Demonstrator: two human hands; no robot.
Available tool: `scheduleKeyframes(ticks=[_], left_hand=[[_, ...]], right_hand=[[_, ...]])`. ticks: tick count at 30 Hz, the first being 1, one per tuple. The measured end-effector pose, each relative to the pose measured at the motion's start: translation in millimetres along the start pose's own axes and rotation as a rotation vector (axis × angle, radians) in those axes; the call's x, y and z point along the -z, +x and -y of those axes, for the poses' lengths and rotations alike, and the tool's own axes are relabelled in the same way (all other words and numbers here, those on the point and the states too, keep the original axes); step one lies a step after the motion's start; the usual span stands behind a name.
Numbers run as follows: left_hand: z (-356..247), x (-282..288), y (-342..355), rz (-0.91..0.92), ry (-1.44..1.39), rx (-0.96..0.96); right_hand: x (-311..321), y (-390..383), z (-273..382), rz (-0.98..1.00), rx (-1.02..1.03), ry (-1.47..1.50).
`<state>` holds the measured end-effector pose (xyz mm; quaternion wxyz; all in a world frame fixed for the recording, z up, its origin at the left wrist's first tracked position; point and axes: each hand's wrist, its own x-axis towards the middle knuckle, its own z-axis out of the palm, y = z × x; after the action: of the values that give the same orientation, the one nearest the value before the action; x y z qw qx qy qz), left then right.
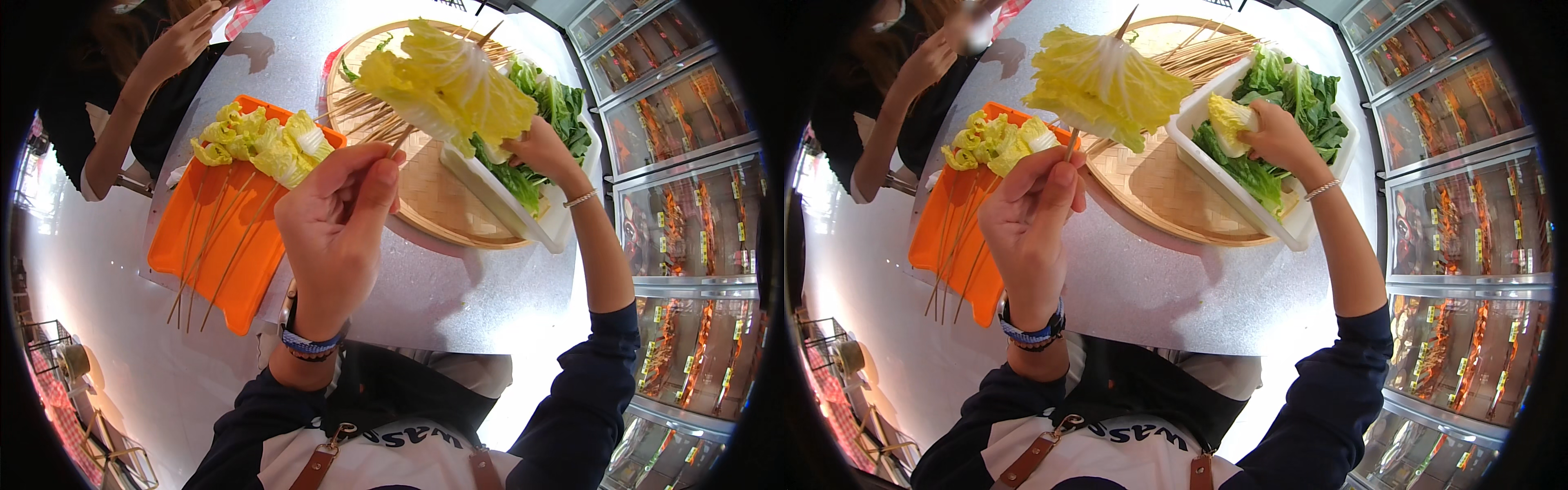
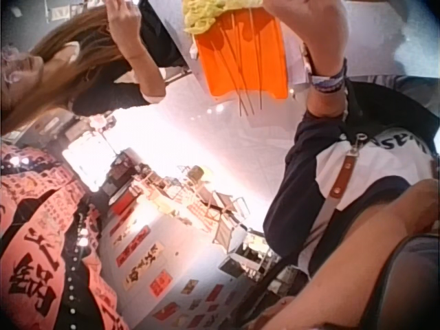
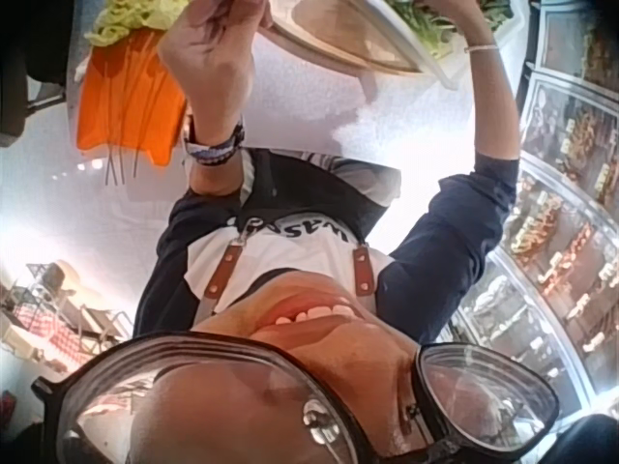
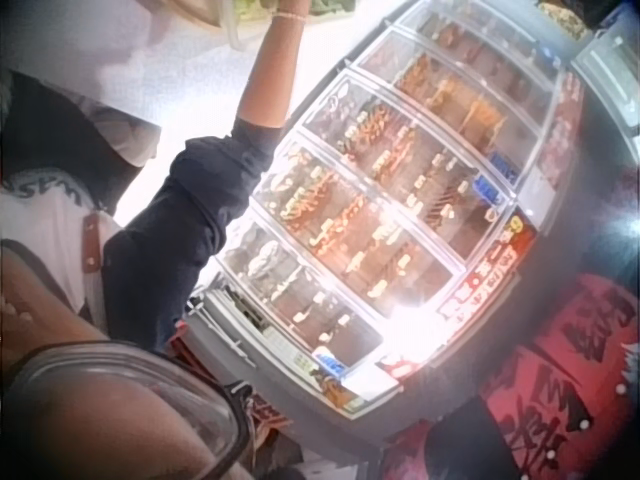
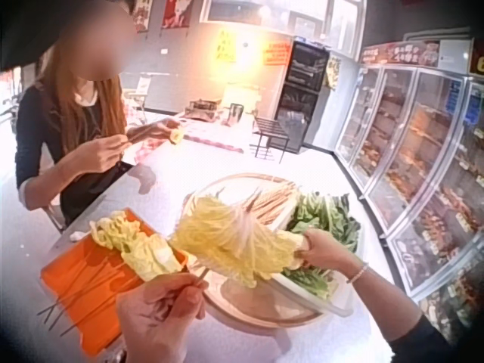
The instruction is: The person repeatedly picks up napa cabbage leaves and wooden skewers, then threads each leaf onto a skewer and places the finished skewer on an orange tray. The process is repeated multiple times with the same materials.
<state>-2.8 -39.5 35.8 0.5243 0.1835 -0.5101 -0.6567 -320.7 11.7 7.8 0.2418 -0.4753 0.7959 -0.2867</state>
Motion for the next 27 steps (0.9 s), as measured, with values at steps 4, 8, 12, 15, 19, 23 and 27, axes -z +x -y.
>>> scheduleKeyframes(ticks=[4, 8, 12, 15, 19, 23, 27], left_hand=[[0.1, 0.2, 0.4, -0.008, 0.002, 0.006], [0.6, -0.5, -0.1, -0.018, 0.01, 0.017], [2.6, 0.3, 0.9, 0.007, -0.017, 0.007], [3.2, 1.7, 1.2, 0.005, -0.019, -0.005], [2.0, 0.9, 1.6, 0.001, -0.021, -0.002], [-1.4, -2.2, 0.0, -0.014, 0.059, 0.029], [-1.9, -4.1, 0.2, -0.014, 0.069, 0.038]], right_hand=[[-6.1, 2.6, 7.0, -0.056, 0.238, -0.292], [-10.7, 6.6, 13.6, 0.046, 0.221, -0.056], [-19.7, 11.9, 11.0, -0.083, 0.319, -0.287], [-16.2, 13.7, 7.0, -0.108, 0.301, -0.093], [-1.2, 9.1, 7.4, -0.057, 0.151, 0.078], [8.4, 5.2, 13.7, -0.012, 0.197, 0.106], [8.9, 4.0, 14.0, -0.135, 0.244, -0.022]])
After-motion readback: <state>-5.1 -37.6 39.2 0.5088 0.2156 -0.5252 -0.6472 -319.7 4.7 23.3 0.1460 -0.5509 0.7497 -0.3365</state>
